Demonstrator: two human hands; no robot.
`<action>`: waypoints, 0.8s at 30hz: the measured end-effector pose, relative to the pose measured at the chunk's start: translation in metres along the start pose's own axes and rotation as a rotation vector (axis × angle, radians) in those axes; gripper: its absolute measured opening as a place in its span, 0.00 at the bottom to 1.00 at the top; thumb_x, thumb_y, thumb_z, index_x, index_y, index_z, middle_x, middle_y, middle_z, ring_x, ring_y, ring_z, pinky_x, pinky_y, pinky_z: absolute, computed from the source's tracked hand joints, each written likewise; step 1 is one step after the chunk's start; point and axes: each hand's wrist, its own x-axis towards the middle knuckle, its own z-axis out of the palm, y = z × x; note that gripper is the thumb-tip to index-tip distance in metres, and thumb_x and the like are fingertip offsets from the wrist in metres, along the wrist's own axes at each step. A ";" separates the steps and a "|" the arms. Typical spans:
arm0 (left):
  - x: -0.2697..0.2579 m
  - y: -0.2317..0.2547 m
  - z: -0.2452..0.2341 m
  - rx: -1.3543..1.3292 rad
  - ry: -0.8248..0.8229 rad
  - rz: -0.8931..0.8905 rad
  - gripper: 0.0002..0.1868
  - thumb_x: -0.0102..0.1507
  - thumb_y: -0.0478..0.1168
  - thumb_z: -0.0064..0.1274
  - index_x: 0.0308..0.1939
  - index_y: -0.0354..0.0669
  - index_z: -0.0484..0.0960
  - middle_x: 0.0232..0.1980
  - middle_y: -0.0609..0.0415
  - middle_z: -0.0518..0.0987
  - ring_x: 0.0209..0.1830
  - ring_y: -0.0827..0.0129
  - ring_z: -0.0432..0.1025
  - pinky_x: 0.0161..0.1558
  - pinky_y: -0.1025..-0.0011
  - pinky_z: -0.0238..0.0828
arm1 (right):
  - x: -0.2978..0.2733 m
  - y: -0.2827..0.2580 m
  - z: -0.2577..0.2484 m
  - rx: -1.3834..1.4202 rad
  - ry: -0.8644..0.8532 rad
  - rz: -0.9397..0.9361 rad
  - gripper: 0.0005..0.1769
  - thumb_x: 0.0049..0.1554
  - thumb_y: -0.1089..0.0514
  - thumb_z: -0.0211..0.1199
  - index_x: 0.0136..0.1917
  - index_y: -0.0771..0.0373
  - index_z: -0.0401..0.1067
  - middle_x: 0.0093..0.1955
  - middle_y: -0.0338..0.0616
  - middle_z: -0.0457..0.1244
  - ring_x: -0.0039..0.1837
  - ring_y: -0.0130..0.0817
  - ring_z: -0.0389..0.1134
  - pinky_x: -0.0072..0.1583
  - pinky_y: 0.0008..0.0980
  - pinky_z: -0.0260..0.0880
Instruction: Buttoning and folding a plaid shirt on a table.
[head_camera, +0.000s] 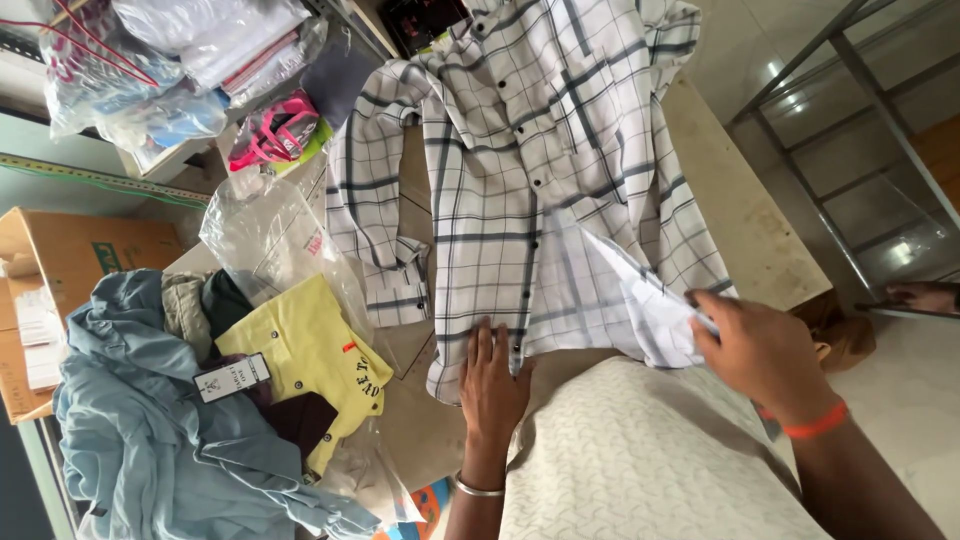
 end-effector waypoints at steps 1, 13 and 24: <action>-0.003 -0.004 0.006 -0.009 0.019 -0.015 0.33 0.58 0.44 0.60 0.66 0.39 0.71 0.72 0.42 0.68 0.70 0.46 0.63 0.63 0.52 0.63 | -0.006 -0.010 -0.009 0.036 -0.020 -0.028 0.18 0.57 0.50 0.65 0.60 0.55 0.77 0.41 0.42 0.72 0.41 0.40 0.73 0.43 0.39 0.72; -0.007 0.035 -0.023 -0.162 -0.138 -0.082 0.32 0.56 0.31 0.53 0.66 0.47 0.76 0.58 0.49 0.76 0.52 0.53 0.75 0.44 0.57 0.75 | -0.001 -0.063 0.029 0.079 -0.486 -0.424 0.38 0.56 0.49 0.64 0.77 0.58 0.61 0.48 0.43 0.68 0.42 0.42 0.71 0.44 0.39 0.73; 0.016 0.031 -0.005 -0.268 -0.166 -0.070 0.35 0.56 0.42 0.64 0.67 0.43 0.72 0.56 0.45 0.79 0.52 0.47 0.75 0.46 0.55 0.74 | 0.017 -0.064 0.047 0.101 -0.465 -0.476 0.21 0.57 0.54 0.59 0.62 0.60 0.75 0.46 0.43 0.69 0.44 0.42 0.73 0.46 0.40 0.74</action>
